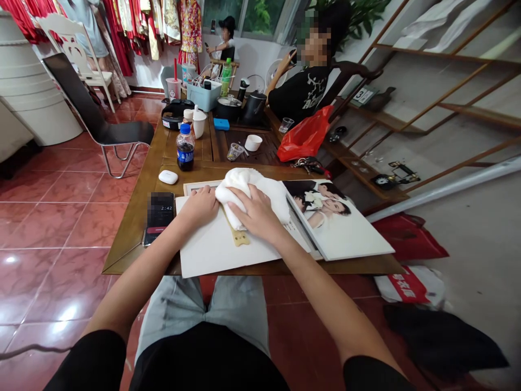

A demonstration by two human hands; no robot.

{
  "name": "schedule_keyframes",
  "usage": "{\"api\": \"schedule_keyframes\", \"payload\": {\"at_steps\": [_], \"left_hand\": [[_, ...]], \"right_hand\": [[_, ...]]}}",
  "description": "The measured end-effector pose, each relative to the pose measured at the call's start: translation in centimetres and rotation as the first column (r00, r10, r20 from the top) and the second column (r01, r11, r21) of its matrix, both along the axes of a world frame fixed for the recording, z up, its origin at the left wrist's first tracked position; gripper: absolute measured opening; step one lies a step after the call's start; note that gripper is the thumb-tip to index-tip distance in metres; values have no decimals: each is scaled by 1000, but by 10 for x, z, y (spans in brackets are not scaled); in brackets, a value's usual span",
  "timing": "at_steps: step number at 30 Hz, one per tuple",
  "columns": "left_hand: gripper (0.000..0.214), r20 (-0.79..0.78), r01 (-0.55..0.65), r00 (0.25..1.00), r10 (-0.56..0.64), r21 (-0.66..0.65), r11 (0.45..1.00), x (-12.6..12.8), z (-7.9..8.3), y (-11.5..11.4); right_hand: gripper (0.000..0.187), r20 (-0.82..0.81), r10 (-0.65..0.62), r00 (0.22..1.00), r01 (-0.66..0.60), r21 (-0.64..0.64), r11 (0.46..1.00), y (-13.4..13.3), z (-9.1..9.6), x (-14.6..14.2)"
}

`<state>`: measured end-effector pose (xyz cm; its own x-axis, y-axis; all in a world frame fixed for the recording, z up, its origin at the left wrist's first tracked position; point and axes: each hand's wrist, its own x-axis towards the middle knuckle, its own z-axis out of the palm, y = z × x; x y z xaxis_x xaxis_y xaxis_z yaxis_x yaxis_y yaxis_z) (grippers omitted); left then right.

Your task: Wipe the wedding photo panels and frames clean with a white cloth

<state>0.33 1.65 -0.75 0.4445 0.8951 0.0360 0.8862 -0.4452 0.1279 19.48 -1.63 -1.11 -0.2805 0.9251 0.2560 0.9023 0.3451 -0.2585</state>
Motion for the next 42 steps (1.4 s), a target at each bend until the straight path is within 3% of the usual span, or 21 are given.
{"api": "schedule_keyframes", "payload": {"at_steps": [6,12,18,26,31,42], "left_hand": [[38,2,-4,1000,4,8,1000,-1,-1,0],[36,-2,1,1000,-1,5,1000,-1,0,0],[39,-7,2,1000,-2,1,1000,-2,1,0],[36,-7,-8,1000,8,20,1000,0,1,-2],[38,-16,-14,1000,14,27,1000,0,-2,-2],[39,17,-21,1000,21,6,1000,-1,-2,-1]], "right_hand": [[55,-1,20,1000,-20,-11,1000,4,4,0],[56,27,-115,993,114,44,993,20,-2,27],[58,21,-206,978,206,15,979,27,-7,43],[55,40,-132,990,130,54,990,19,-5,38],[54,52,-89,995,88,33,996,-6,-5,42],[49,64,-65,996,58,107,993,-110,-20,61]]}}
